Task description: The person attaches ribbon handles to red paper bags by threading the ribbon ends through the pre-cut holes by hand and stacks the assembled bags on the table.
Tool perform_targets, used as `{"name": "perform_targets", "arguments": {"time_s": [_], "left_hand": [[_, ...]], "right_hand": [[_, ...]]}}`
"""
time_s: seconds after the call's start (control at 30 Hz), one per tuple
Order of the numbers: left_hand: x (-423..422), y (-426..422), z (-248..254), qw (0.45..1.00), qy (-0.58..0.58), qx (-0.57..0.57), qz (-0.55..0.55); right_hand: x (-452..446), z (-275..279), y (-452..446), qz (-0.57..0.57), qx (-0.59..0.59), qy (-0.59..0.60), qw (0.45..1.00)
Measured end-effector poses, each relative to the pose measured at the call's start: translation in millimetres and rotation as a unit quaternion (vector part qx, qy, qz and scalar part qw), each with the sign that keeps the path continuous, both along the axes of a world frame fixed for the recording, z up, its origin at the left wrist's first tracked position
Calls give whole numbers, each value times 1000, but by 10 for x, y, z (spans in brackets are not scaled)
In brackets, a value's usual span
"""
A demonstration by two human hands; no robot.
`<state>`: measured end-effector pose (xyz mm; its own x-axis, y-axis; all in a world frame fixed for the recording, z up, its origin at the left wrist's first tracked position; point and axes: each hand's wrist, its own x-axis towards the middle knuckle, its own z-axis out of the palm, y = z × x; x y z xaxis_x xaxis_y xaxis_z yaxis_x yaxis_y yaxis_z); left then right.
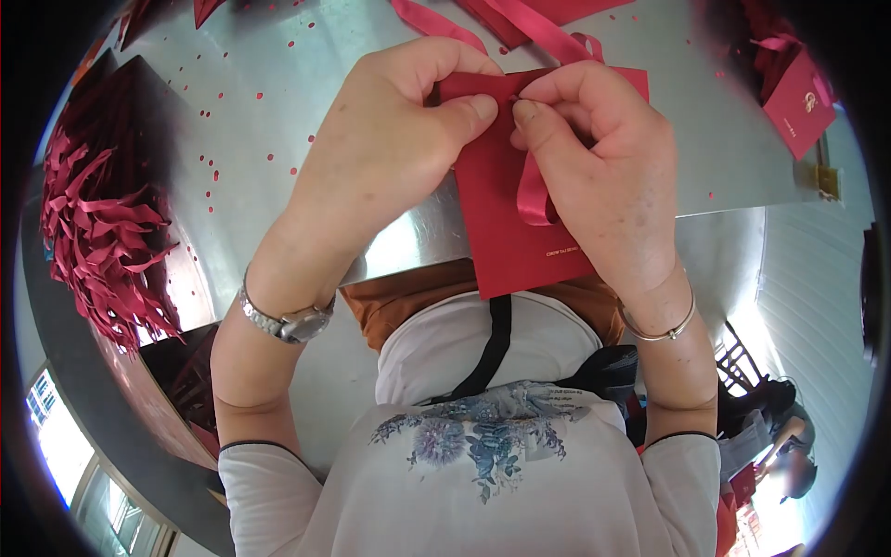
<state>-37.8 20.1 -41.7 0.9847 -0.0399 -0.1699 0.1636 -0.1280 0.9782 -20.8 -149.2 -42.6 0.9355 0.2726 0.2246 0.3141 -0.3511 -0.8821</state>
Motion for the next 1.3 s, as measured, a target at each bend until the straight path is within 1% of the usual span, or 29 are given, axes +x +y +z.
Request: {"name": "perform_targets", "arguments": {"time_s": [0.07, 0.1, 0.13, 0.17, 0.23, 0.27, 0.3, 0.33, 0.37, 0.4, 0.47, 0.5, 0.53, 0.57, 0.6, 0.63, 0.67, 0.73, 0.83, 0.87, 0.93, 0.97, 1.0, 1.03, 1.07, 1.1, 1.17, 1.23, 1.3], "left_hand": [[-22, -40, 21, 1000, -22, 9, 1], [-31, -64, 36, 998, -49, 36, 3], [-34, -76, 46, 995, -75, 63, 6], [-34, -76, 51, 995, -77, 61, 6], [-34, -66, 55, 982, -110, 150, -16], [-39, -62, 50, 982, -113, 149, -14], [-45, -61, 37, 976, -139, 166, -10], [-46, -58, 27, 969, -167, 183, -6], [-49, -54, 19, 968, -172, 183, -3], [-60, -55, 11, 964, -186, 191, -5], [-74, -34, 59, 957, -199, 209, -17], [-87, -21, 78, 959, -217, 183, -19], [-51, -1, 96, 954, -252, 162, -17], [-3, 22, 133, 939, -298, 167, -23], [22, 68, 155, 937, -285, 197, -39], [28, 63, 199, 967, -201, 158, -17], [45, 88, 249, 969, -173, 170, -35], [138, 119, 289, 932, -228, 254, -125], [250, 173, 509, 901, -164, 312, -254], [292, 189, 548, 901, -169, 317, -244], [369, 200, 600, 858, -128, 327, -376], [384, 214, 601, 848, -116, 339, -389], [372, 225, 599, 848, -118, 344, -385], [338, 240, 580, 856, -151, 324, -374], [310, 244, 564, 862, -185, 304, -362], [283, 237, 529, 860, -188, 309, -359], [223, 218, 462, 869, -210, 315, -319], [174, 215, 461, 865, -221, 335, -302], [125, 203, 464, 827, -292, 431, -212]], "right_hand": [[-8, 64, 30, 0, -6, 67, 998], [8, 71, 32, 0, -8, 65, 998], [37, 72, 36, 8, -53, 42, 998], [60, 75, 38, 16, -99, 20, 995], [112, 94, 25, 27, -125, -6, 992], [129, 110, 17, 38, -148, -30, 988], [143, 140, 10, 39, -149, -33, 988], [163, 182, 4, 60, -133, 5, 989], [185, 224, 0, 81, -118, 42, 989], [199, 257, -8, 81, -118, 36, 989], [222, 314, -21, 110, -113, 110, 981], [202, 307, -26, 99, -96, 118, 983], [190, 307, -29, 84, -112, 80, 987], [194, 246, -72, 86, -150, 45, 984], [161, 294, -69, 92, -136, 45, 985], [155, 342, -67, 103, -111, 109, 982], [120, 302, -65, 105, -110, 30, 988], [104, 261, -58, 109, -105, -5, 989], [61, 277, -50, 118, -114, -66, 984], [40, 284, -52, 121, -121, -81, 982], [-3, 312, -54, 119, -139, -103, 978], [-15, 321, -54, 123, -137, -110, 977], [-27, 326, -58, 121, -152, -138, 971], [-46, 321, -53, 116, -167, -167, 965], [-63, 305, -53, 117, -164, -173, 964], [-75, 280, -51, 112, -175, -186, 960], [-50, 304, -27, 108, -183, -206, 955], [-80, 336, -36, 106, -226, -159, 955], [-123, 458, -33, 132, -280, -135, 941]]}}
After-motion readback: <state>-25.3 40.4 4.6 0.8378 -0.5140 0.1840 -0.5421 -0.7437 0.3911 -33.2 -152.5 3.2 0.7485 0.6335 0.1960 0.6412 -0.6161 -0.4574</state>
